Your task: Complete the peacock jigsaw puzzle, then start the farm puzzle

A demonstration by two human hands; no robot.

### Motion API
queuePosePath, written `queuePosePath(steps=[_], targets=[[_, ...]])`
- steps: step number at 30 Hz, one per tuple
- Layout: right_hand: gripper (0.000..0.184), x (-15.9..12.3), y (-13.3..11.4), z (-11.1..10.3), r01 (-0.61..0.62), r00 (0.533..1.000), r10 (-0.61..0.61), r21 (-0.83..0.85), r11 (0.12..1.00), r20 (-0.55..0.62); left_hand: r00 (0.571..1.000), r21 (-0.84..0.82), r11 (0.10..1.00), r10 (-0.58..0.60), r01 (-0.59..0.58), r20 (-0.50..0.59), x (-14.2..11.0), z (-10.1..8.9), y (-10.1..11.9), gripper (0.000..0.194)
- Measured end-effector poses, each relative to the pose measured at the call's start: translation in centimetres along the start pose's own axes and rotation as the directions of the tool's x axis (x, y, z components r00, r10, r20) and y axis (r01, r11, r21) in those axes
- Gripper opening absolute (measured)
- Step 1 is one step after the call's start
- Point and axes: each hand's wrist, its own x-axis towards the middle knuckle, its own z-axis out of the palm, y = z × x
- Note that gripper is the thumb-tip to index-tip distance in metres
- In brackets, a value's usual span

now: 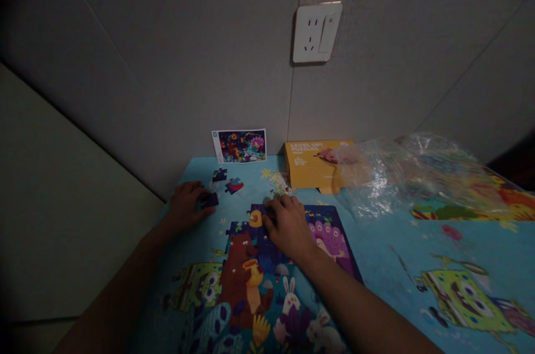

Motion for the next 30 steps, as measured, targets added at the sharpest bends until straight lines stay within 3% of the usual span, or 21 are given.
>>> queuePosePath(steps=[5, 9, 12, 16, 19, 23, 26, 30], targets=[[0.022, 0.1, -0.1, -0.1, -0.003, 1.0, 0.003, -0.009, 1.0, 0.008, 0.997, -0.207, 0.975, 0.074, -0.079, -0.034, 0.1, -0.1, 1.5, 0.034], [0.023, 0.1, -0.1, -0.1, -0.006, 1.0, 0.006, -0.016, 1.0, 0.014, 0.992, -0.478, 0.87, 0.079, -0.116, -0.096, -0.3, 0.3, 3.5, 0.032], [0.022, 0.1, 0.0, -0.1, 0.001, 1.0, -0.001, -0.005, 1.0, 0.016, 0.985, -0.528, 0.832, 0.119, -0.169, -0.127, -0.6, 0.9, 4.5, 0.029], [0.023, 0.1, 0.0, -0.1, 0.004, 1.0, -0.004, 0.001, 1.0, 0.015, 0.968, -0.387, 0.905, 0.088, -0.175, -0.233, -0.1, 1.6, 3.8, 0.024], [0.023, 0.2, 0.0, 0.0, -0.001, 1.0, 0.001, 0.005, 1.0, 0.016, 0.948, -0.215, 0.975, -0.01, -0.062, -0.319, 1.3, 1.7, 2.5, 0.029], [0.024, 0.3, 0.0, 0.0, -0.01, 1.0, 0.01, 0.011, 1.0, 0.022, 0.971, -0.052, 0.988, -0.151, 0.144, -0.187, 3.8, 2.0, 1.6, 0.045], [0.022, 0.3, 0.0, 0.0, -0.017, 0.999, 0.017, 0.023, 1.0, 0.032, 0.977, 0.012, 0.985, -0.171, 0.174, -0.131, 5.4, 2.3, 1.9, 0.048], [0.022, 0.3, 0.0, -0.1, -0.011, 0.999, 0.009, 0.05, 0.999, 0.034, 0.978, 0.015, 0.982, -0.186, 0.188, -0.098, 6.6, 2.7, 2.4, 0.033]])
